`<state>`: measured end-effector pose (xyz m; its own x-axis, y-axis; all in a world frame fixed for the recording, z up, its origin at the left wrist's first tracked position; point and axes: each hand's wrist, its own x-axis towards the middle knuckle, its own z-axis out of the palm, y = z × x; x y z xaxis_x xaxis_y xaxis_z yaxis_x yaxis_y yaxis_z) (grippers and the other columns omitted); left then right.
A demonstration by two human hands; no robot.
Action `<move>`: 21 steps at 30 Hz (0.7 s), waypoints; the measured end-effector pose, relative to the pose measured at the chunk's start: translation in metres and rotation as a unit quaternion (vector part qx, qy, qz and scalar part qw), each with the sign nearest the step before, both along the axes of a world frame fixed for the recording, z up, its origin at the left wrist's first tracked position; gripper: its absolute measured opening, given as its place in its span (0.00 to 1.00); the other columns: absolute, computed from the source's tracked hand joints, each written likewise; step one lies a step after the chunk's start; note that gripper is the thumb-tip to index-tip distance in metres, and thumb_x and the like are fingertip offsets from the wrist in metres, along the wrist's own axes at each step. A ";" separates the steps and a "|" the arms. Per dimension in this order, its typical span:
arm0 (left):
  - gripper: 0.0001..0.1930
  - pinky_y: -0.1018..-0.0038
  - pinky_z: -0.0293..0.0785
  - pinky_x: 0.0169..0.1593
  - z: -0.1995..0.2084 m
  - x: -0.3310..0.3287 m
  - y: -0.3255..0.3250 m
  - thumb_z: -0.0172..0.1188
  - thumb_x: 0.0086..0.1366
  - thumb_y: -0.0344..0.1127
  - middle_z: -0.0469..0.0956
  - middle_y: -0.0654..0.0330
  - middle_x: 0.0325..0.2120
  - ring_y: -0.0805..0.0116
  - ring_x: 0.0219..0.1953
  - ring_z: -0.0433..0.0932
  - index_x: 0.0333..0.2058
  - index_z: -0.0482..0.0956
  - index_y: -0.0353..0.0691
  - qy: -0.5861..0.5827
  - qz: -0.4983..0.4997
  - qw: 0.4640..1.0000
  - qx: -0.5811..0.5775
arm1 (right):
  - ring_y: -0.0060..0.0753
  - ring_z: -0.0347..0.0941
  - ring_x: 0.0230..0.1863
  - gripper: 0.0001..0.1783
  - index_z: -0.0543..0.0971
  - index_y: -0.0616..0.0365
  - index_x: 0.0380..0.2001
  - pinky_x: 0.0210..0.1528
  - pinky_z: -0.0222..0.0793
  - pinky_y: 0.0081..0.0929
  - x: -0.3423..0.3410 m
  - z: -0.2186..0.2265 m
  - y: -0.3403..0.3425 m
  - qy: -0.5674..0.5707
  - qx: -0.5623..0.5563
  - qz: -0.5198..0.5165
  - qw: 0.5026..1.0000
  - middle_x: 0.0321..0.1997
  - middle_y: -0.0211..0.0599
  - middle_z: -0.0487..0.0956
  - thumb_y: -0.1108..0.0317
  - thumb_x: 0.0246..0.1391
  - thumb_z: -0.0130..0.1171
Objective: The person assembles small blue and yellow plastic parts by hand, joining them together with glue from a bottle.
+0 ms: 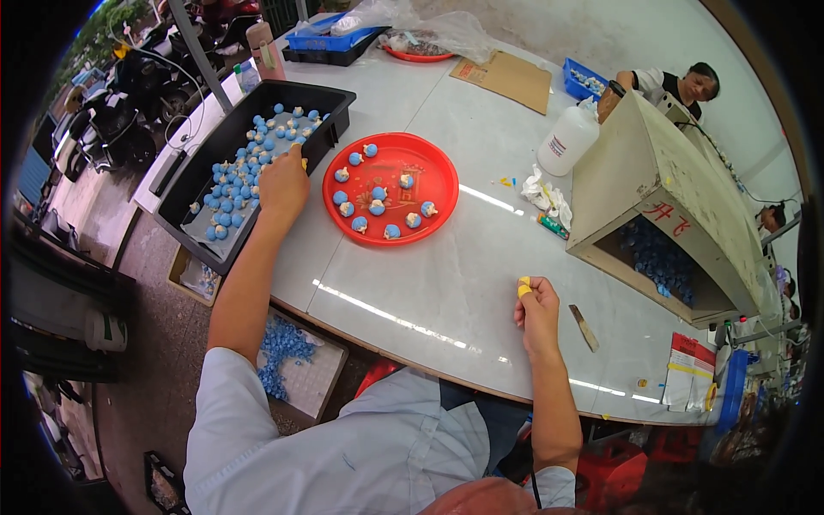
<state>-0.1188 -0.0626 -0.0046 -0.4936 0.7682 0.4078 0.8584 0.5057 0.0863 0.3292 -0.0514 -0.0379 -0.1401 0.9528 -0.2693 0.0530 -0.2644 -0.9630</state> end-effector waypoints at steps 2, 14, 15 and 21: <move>0.14 0.56 0.77 0.39 0.002 0.001 -0.001 0.54 0.65 0.33 0.81 0.48 0.37 0.48 0.37 0.82 0.48 0.75 0.37 -0.001 -0.008 1.000 -0.002 | 0.13 0.59 0.14 0.03 0.72 0.56 0.35 0.16 0.50 0.14 -0.003 0.000 -0.001 -0.008 0.003 0.001 1.000 0.17 0.22 0.68 0.69 0.60 0.53; 0.18 0.58 0.77 0.39 0.007 0.011 -0.008 0.54 0.65 0.38 0.81 0.48 0.38 0.49 0.37 0.81 0.50 0.73 0.34 0.004 -0.015 1.000 0.013 | 0.12 0.60 0.18 0.04 0.72 0.62 0.37 0.19 0.56 0.14 -0.005 -0.014 -0.003 -0.045 0.074 -0.003 0.996 0.22 0.24 0.70 0.75 0.58 0.53; 0.18 0.58 0.77 0.39 0.007 0.011 -0.007 0.54 0.65 0.38 0.81 0.48 0.38 0.49 0.37 0.81 0.50 0.73 0.34 0.003 -0.018 1.000 0.013 | 0.12 0.60 0.18 0.04 0.72 0.62 0.37 0.19 0.56 0.14 -0.004 -0.013 -0.003 -0.049 0.074 -0.001 0.996 0.22 0.24 0.70 0.75 0.58 0.53; 0.18 0.59 0.77 0.39 0.009 0.014 -0.010 0.54 0.65 0.36 0.81 0.48 0.39 0.50 0.38 0.81 0.51 0.73 0.34 0.012 -0.024 1.000 0.012 | 0.13 0.61 0.18 0.04 0.72 0.61 0.37 0.19 0.56 0.14 -0.003 -0.012 -0.003 -0.051 0.073 0.007 0.996 0.22 0.24 0.70 0.74 0.59 0.52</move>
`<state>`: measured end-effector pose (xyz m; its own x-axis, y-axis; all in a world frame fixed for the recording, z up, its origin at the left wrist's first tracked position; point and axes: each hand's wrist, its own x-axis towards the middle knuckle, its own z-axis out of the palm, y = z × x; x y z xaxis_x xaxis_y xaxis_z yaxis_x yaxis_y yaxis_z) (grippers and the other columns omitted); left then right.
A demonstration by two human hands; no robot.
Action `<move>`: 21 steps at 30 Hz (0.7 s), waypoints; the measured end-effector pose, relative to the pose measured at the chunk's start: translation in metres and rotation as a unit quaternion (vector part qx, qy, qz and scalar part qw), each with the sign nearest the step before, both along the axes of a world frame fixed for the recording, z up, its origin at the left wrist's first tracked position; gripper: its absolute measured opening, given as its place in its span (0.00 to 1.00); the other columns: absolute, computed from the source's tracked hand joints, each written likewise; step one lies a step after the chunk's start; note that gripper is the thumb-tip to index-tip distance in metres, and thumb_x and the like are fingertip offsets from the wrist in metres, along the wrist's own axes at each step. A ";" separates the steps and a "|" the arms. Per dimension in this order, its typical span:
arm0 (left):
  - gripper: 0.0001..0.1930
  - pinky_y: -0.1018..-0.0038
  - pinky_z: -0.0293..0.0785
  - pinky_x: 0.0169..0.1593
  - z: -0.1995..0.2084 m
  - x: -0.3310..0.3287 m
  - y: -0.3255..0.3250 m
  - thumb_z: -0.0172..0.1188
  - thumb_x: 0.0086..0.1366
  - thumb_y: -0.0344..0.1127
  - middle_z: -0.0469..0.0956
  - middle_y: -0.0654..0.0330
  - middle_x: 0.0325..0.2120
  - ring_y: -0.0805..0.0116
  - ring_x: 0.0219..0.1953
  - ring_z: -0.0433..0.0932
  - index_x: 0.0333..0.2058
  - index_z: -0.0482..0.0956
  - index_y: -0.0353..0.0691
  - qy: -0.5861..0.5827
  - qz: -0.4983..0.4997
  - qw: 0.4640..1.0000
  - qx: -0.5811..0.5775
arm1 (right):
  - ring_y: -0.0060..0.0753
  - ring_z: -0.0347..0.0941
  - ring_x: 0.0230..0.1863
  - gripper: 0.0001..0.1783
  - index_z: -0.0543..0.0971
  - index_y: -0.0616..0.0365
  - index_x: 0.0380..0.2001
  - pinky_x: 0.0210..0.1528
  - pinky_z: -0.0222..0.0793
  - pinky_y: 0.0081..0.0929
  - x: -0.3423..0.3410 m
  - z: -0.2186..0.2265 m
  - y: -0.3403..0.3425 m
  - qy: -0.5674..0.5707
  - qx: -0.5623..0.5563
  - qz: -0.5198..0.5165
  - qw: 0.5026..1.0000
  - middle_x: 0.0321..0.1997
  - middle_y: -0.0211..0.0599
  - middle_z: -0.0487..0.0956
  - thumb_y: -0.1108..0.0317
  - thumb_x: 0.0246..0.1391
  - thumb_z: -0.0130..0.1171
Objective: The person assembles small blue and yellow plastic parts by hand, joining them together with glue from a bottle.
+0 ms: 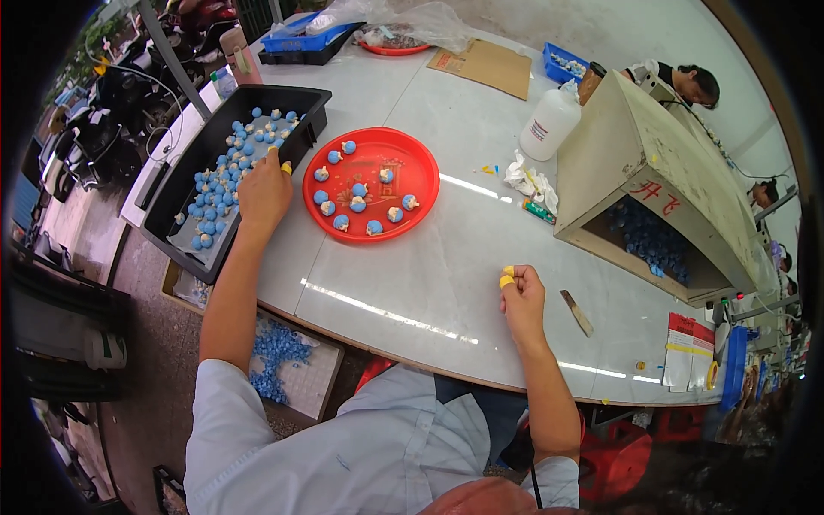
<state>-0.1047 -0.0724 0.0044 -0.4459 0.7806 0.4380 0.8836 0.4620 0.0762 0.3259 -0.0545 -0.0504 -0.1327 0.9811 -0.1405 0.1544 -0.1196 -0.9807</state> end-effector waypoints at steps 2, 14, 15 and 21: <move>0.17 0.59 0.77 0.39 0.001 0.001 -0.001 0.53 0.65 0.34 0.80 0.49 0.38 0.50 0.38 0.81 0.51 0.72 0.35 0.007 0.006 1.000 -0.017 | 0.13 0.61 0.17 0.03 0.72 0.60 0.36 0.19 0.54 0.14 0.000 0.001 0.000 -0.005 0.003 -0.001 1.000 0.21 0.24 0.69 0.72 0.60 0.52; 0.13 0.59 0.77 0.38 -0.009 -0.015 0.001 0.52 0.66 0.32 0.80 0.51 0.37 0.51 0.37 0.81 0.49 0.72 0.38 0.036 0.024 0.998 -0.044 | 0.13 0.62 0.19 0.05 0.72 0.62 0.37 0.20 0.58 0.15 0.003 0.005 0.001 0.001 -0.022 -0.001 1.000 0.23 0.25 0.70 0.75 0.57 0.52; 0.13 0.59 0.77 0.38 -0.010 -0.017 0.003 0.52 0.66 0.32 0.80 0.51 0.37 0.51 0.37 0.81 0.49 0.72 0.38 0.036 0.024 0.998 -0.043 | 0.13 0.62 0.19 0.05 0.72 0.62 0.37 0.20 0.58 0.15 0.003 0.006 0.001 0.004 -0.023 -0.002 1.000 0.23 0.25 0.70 0.75 0.57 0.52; 0.12 0.59 0.77 0.38 -0.010 -0.021 0.007 0.52 0.67 0.32 0.81 0.50 0.36 0.50 0.36 0.81 0.48 0.73 0.37 0.026 0.024 0.999 -0.039 | 0.13 0.60 0.16 0.04 0.72 0.59 0.36 0.18 0.53 0.14 0.001 0.000 0.000 -0.002 -0.011 0.000 1.000 0.20 0.24 0.69 0.71 0.61 0.53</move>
<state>-0.1260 -0.0649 -0.0057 -0.4620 0.7914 0.4003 0.8621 0.5067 -0.0066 0.3267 -0.0540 -0.0503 -0.1319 0.9777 -0.1636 0.1590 -0.1421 -0.9770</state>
